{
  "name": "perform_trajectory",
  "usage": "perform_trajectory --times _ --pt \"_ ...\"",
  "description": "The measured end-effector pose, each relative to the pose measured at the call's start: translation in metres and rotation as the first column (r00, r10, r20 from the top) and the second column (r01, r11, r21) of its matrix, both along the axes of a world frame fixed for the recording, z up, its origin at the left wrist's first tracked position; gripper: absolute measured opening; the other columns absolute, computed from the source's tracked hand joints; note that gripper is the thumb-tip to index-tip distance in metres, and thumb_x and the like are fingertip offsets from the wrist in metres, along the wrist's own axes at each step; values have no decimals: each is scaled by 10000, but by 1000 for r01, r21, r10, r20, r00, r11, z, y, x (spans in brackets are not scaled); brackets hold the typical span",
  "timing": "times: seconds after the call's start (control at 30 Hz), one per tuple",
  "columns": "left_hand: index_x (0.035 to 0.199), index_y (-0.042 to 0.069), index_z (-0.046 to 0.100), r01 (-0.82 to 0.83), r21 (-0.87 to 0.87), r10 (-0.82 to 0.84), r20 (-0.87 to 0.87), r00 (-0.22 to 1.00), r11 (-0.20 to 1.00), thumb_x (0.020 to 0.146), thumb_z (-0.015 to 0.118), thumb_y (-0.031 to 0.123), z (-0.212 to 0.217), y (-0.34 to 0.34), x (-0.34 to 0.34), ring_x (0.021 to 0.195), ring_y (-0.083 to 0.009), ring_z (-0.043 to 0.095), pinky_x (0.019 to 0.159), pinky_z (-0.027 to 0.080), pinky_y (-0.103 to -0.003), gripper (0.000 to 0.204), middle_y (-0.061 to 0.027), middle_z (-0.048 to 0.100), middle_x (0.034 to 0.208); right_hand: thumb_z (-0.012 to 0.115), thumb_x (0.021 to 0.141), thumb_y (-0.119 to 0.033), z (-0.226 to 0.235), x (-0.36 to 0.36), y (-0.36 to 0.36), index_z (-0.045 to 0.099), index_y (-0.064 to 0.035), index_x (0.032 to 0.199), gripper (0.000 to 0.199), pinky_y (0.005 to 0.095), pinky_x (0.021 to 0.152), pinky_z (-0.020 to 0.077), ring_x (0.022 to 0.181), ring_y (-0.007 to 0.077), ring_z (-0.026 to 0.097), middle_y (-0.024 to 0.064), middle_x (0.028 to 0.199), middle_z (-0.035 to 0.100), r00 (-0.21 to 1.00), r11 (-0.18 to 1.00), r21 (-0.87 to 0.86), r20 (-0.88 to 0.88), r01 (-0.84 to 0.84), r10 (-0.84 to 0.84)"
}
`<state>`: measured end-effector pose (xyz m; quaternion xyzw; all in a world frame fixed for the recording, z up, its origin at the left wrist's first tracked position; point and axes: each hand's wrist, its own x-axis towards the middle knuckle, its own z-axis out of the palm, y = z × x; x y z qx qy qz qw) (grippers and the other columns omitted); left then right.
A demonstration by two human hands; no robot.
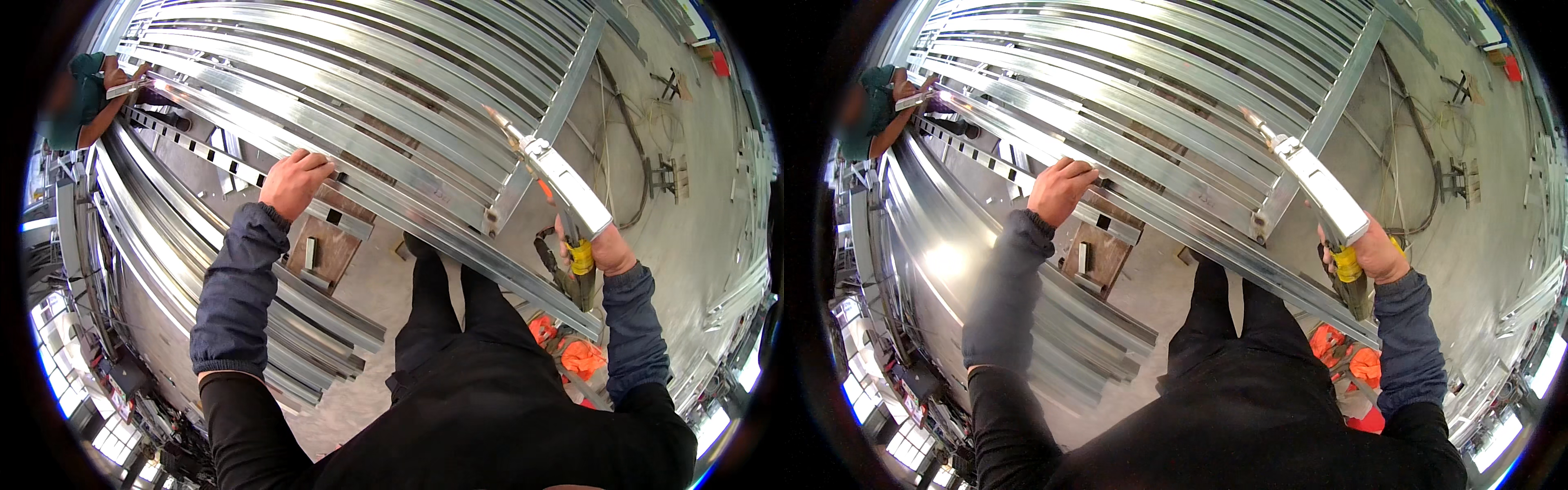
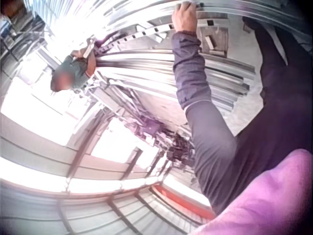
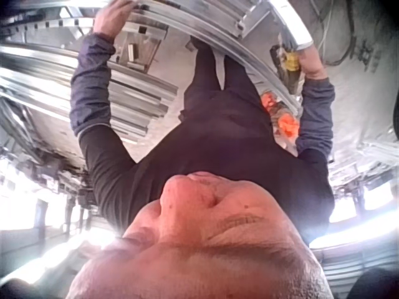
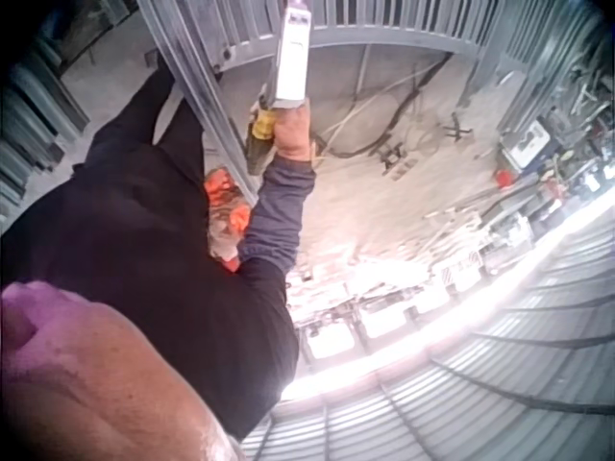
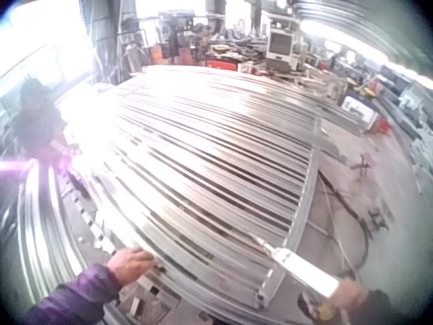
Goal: The person picks up a long metal bar and aligns it with a metal frame on the floor. They then use a welding torch to weld the metal bar to the frame at multiple points. Another person is visible in the background working on a similar frame.
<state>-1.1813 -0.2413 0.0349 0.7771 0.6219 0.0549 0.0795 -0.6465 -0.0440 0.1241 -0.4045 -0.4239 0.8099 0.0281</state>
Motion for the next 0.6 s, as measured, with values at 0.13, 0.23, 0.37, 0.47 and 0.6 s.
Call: perform_trajectory --times 0.13,0.23,0.37,0.47,0.6 --pt "1217 94 733 32 38 -32 -18 999 999 870 664 94 -1 -3 -1 1091 -251 648 924 568 -383 354 -30 700 1163 657 1078 -415 -6 2 0 501 -45 1584 646 318 695 608 765 131 691 25 1021 672 1000 1000 27 -24 -10 11" --pt "1215 91 715 138 56 -131 -114 985 989 867 659 94 5 5 -3 1083 -249 646 932 558 -383 352 -36 687 1126 647 1078 -444 -5 1 -1 494 -44 1587 665 317 687 608 757 133 691 33 1013 666 999 999 47 -41 -23 25" --pt "1248 68 704 128 -125 -149 -173 974 984 869 680 74 8 9 -3 1134 -277 647 1021 536 -402 379 -74 699 1145 613 1077 -512 -7 -1 -3 524 -18 1532 678 306 668 597 744 151 695 55 985 680 1000 997 76 -16 -7 8" --pt "1143 62 674 176 -123 -198 -193 961 977 882 669 76 11 15 -1 1094 -284 650 1057 523 -404 261 -84 658 1046 585 1083 -533 -6 -4 -6 545 -7 1501 674 302 655 593 736 162 699 68 968 689 1000 994 103 2 -21 21" --pt "1030 79 649 185 -14 -184 -179 966 983 845 738 129 30 15 8 1015 -271 649 1090 490 -451 212 -76 627 970 631 1084 -439 3 -9 -2 545 -31 1517 602 318 678 606 767 159 711 57 1016 690 996 996 29 -31 -83 84"
